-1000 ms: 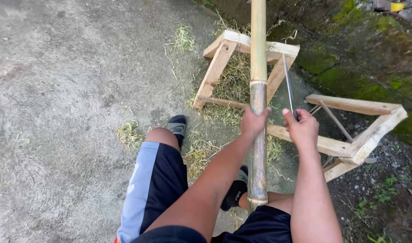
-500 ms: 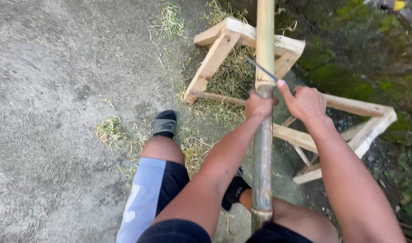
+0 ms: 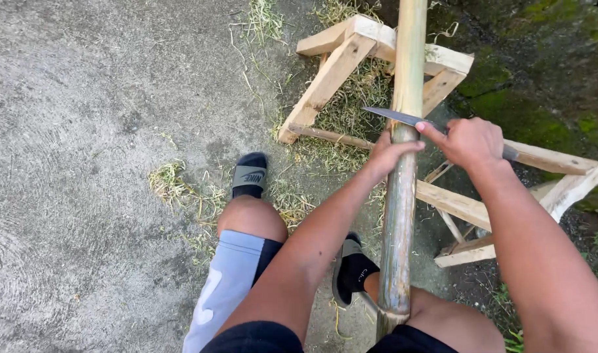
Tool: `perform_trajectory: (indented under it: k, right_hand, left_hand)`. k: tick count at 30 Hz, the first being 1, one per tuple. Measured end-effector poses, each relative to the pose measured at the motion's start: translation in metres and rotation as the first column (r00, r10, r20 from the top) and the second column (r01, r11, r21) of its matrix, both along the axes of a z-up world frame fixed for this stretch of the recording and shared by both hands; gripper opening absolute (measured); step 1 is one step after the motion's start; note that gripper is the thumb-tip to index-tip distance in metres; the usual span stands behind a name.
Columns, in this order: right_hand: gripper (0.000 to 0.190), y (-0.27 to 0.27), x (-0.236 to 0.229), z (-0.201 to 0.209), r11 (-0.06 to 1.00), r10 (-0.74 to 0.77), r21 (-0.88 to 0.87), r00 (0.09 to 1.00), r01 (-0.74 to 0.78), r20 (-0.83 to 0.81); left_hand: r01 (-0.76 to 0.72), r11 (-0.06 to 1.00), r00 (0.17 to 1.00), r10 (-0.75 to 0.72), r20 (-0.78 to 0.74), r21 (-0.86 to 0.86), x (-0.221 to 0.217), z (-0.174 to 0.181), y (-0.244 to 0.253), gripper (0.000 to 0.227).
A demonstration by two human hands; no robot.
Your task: Scraping the outer green layer off a bamboo pole using a knife.
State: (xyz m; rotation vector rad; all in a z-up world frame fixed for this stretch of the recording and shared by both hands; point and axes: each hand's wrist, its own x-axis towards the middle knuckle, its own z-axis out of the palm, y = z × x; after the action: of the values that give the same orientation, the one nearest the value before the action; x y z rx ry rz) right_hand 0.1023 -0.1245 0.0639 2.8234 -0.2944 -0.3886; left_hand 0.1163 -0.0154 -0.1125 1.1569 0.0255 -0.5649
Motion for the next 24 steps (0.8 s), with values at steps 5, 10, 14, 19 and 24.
perform_trajectory:
  k: [5, 10, 14, 19, 24]
  right_hand:
    - [0.090, -0.002, 0.000, 0.003, 0.996, 0.057, -0.067, 0.998, -0.057, -0.004]
    - [0.091, -0.001, 0.004, 0.007, 0.967, 0.174, -0.183, 0.984, -0.179, -0.044]
    - [0.092, 0.001, 0.007, 0.013, 0.964, 0.162, -0.204, 0.985, -0.171, -0.062]
    - [0.093, 0.007, 0.011, 0.018, 0.963, 0.150, -0.211, 0.984, -0.167, -0.094]
    - [0.096, 0.011, 0.021, 0.018, 0.983, 0.036, -0.170, 0.981, -0.069, -0.189]
  left_hand:
    - [0.008, 0.938, 0.991, -0.054, -0.124, -0.345, 0.027, 0.011, 0.020, 0.093]
    - [-0.023, 0.962, 0.959, -0.055, -0.277, -0.273, 0.048, 0.013, 0.006, 0.100]
    - [-0.201, 0.913, 0.928, 0.061, -0.368, -0.355, 0.048, 0.005, -0.019, 0.098]
    - [-0.251, 0.907, 0.892, 0.081, -0.446, -0.337, 0.048, 0.021, -0.015, 0.090]
    - [-0.274, 0.952, 0.863, 0.180, -0.472, -0.137, 0.053, 0.025, -0.020, 0.093]
